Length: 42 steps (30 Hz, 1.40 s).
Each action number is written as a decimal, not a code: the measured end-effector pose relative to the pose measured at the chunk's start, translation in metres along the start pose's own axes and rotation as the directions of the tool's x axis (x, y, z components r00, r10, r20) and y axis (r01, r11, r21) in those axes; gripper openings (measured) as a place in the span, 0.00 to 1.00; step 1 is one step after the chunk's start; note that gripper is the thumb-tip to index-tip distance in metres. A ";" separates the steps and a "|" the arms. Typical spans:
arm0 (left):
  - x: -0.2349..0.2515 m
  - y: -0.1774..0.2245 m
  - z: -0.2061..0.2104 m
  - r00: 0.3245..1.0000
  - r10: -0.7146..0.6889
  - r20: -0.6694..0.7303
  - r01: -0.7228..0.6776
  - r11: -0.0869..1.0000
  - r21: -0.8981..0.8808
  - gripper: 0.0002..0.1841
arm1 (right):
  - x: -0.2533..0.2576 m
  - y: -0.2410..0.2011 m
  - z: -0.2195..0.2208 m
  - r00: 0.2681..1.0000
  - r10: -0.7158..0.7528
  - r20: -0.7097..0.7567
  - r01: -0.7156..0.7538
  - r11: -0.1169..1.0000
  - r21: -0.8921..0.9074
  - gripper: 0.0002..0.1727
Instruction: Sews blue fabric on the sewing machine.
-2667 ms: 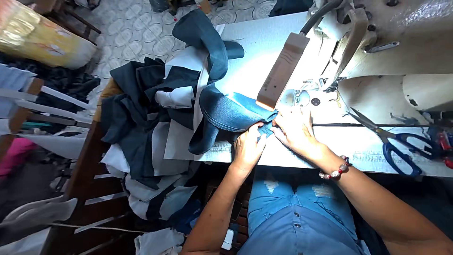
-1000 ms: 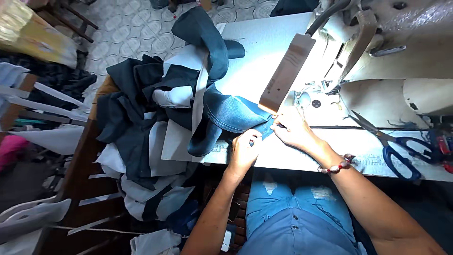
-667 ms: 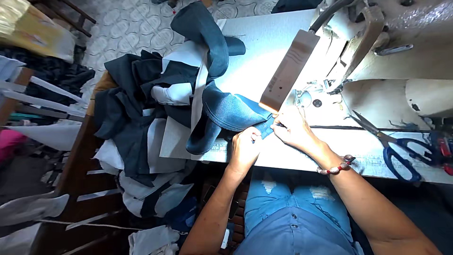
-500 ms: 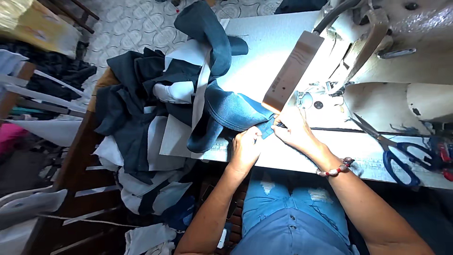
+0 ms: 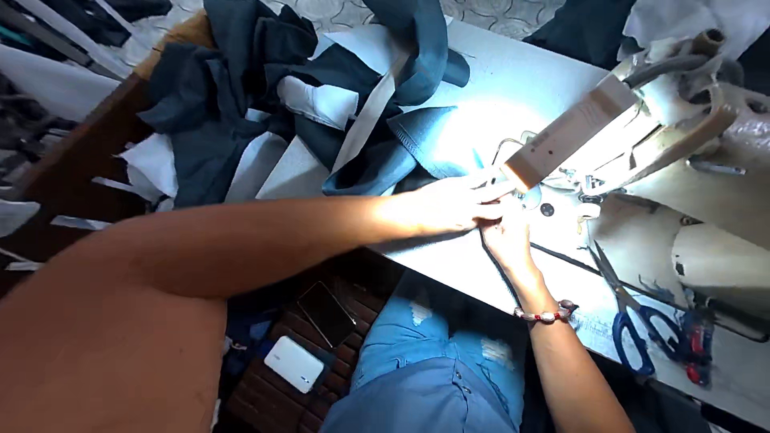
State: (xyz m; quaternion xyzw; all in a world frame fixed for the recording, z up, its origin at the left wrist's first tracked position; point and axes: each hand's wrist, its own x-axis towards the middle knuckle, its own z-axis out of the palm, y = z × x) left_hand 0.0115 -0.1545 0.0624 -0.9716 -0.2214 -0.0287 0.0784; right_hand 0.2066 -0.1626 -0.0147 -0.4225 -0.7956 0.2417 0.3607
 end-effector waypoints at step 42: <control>0.026 0.017 0.037 0.629 -0.637 0.447 0.776 0.475 -0.415 0.33 | -0.019 0.016 -0.014 0.996 -0.088 0.011 0.088 0.967 -0.241 0.24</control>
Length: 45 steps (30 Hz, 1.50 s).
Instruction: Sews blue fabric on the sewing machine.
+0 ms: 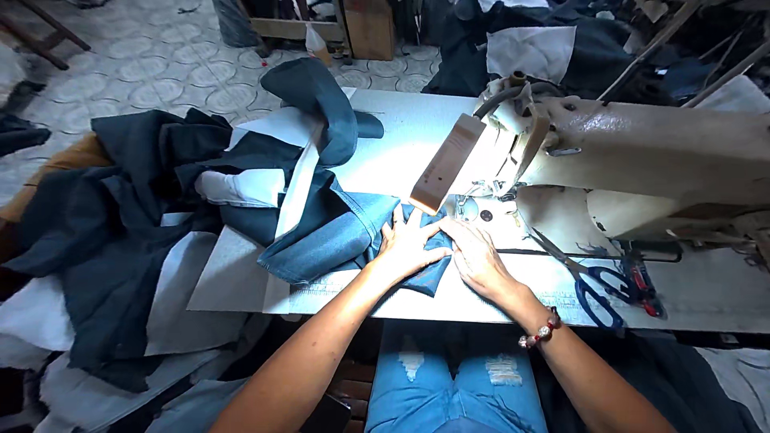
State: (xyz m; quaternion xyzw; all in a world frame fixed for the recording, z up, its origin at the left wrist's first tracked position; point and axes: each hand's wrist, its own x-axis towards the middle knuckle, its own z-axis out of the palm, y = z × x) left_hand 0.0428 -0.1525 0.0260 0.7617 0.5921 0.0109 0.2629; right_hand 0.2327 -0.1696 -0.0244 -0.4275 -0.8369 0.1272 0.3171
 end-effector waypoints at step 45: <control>0.042 -0.001 0.001 0.994 0.093 -0.064 -0.095 0.995 -0.030 0.32 | 0.043 -0.037 -0.032 0.798 0.440 0.412 -0.334 0.891 -0.306 0.28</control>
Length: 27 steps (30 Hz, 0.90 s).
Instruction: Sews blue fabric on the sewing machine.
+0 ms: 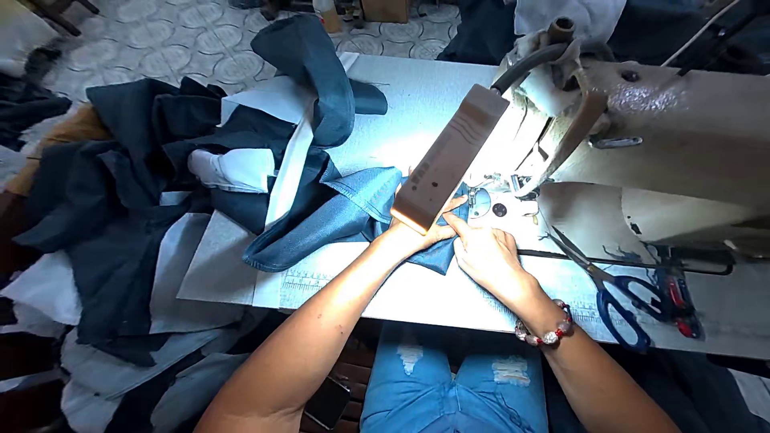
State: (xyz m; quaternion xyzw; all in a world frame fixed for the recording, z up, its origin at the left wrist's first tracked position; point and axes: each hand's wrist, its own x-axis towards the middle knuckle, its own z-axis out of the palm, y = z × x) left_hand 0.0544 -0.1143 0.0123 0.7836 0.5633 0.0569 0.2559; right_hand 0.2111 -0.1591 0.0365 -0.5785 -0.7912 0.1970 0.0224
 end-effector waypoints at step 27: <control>0.023 0.012 -0.001 0.997 -0.024 -0.076 0.025 1.000 0.002 0.38 | 0.020 0.068 0.038 0.891 0.127 -0.435 -0.136 0.991 0.010 0.27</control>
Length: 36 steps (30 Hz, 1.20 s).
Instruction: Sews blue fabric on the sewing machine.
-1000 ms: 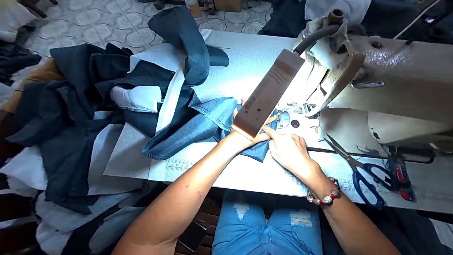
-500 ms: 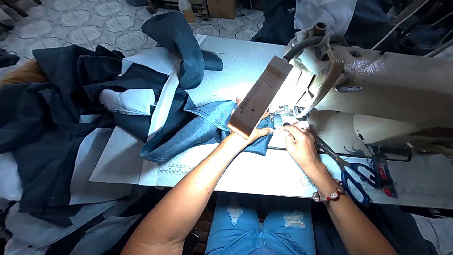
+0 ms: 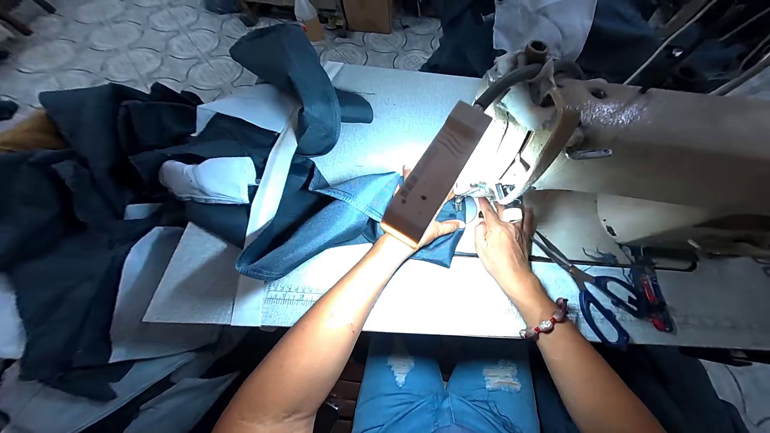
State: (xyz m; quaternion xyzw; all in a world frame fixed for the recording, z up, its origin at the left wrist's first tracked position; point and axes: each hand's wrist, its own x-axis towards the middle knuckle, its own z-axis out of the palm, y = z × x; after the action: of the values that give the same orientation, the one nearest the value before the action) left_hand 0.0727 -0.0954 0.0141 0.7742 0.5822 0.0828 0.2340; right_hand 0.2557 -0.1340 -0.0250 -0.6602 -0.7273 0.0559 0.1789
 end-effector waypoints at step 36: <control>-0.020 -0.007 0.009 0.930 0.242 -0.277 -0.262 0.964 -0.037 0.27 | -0.011 0.010 -0.006 0.957 -0.206 -0.205 0.262 0.915 0.307 0.14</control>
State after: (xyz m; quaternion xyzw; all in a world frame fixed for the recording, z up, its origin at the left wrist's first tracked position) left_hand 0.0645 -0.1149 0.0060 0.8150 0.5008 0.2383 0.1680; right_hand 0.2680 -0.1449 -0.0246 -0.5309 -0.7637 0.0995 0.3535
